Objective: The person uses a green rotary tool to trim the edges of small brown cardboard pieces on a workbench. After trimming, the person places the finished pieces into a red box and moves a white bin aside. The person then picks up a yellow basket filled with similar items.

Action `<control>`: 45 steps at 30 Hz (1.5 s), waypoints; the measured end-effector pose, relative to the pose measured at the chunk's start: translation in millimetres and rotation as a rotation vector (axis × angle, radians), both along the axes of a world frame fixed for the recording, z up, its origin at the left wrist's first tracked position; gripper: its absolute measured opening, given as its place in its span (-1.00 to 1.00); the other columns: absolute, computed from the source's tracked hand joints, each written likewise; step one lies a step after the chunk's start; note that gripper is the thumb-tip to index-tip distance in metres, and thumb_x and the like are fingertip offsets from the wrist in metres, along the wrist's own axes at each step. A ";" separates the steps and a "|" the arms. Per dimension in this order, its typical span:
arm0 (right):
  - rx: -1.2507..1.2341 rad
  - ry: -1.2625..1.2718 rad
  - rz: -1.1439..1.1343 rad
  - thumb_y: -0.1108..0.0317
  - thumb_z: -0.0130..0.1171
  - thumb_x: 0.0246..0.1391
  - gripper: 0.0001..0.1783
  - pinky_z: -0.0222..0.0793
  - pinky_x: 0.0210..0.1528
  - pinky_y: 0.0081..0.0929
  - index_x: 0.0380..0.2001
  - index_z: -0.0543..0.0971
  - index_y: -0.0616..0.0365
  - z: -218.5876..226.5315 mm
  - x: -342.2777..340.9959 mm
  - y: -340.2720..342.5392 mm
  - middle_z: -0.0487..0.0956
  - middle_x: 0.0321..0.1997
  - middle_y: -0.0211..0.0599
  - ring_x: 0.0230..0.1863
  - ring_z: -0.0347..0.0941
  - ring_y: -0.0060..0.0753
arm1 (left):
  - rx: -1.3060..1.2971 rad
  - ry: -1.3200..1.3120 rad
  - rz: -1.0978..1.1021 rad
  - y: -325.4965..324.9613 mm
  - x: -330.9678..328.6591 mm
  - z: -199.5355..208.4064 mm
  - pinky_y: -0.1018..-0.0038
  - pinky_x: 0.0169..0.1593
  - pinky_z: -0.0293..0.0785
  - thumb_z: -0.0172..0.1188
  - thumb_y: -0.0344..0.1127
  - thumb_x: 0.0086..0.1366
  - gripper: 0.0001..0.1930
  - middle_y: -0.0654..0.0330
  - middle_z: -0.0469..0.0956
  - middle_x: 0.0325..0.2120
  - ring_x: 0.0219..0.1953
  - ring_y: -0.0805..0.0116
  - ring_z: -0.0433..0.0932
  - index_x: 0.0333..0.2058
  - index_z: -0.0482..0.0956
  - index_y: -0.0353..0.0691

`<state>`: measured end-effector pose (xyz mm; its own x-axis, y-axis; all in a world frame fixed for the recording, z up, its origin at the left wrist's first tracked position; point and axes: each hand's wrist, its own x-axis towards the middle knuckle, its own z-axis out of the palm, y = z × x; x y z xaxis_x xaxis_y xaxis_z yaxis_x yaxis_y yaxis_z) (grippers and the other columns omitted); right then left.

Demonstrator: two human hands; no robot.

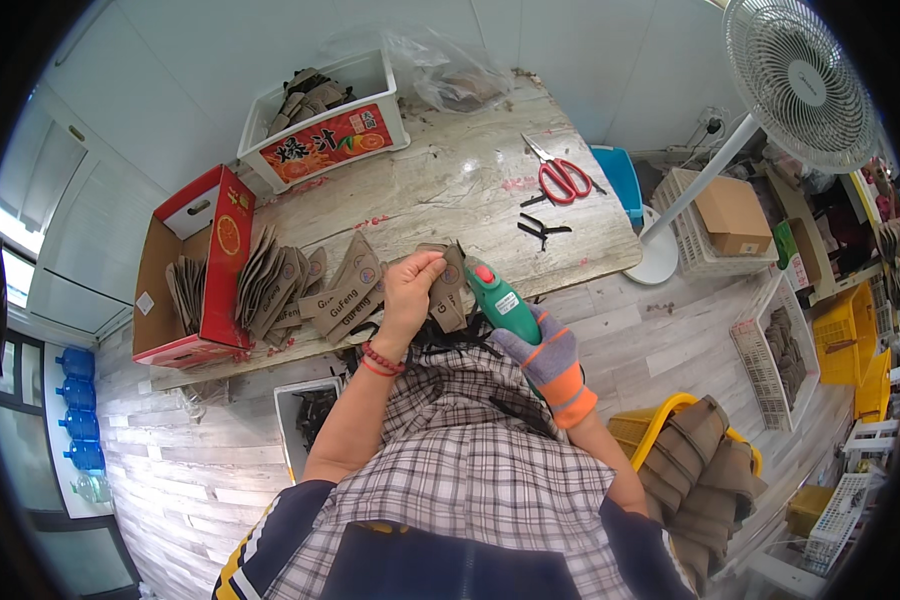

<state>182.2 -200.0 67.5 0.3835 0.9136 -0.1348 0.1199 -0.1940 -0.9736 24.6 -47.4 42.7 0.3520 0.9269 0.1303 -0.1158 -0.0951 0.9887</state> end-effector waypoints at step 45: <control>-0.060 -0.143 -0.047 0.11 0.42 -0.13 -0.41 0.41 -0.36 -0.57 -0.08 0.52 0.25 -26.3 -8.6 -9.9 0.61 -0.43 -0.29 -0.43 0.47 -0.61 | -0.359 -0.414 0.214 9.7 10.8 -5.0 0.55 -0.33 0.51 0.20 -0.48 0.19 -0.96 0.21 0.61 -0.43 -0.44 0.48 0.57 -0.37 0.56 -0.30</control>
<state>173.6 -209.9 41.1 0.4451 0.8860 -0.1299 0.2459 -0.2604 -0.9337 35.5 -37.7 37.7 0.1387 0.9833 -0.1181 -0.5141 0.1734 0.8400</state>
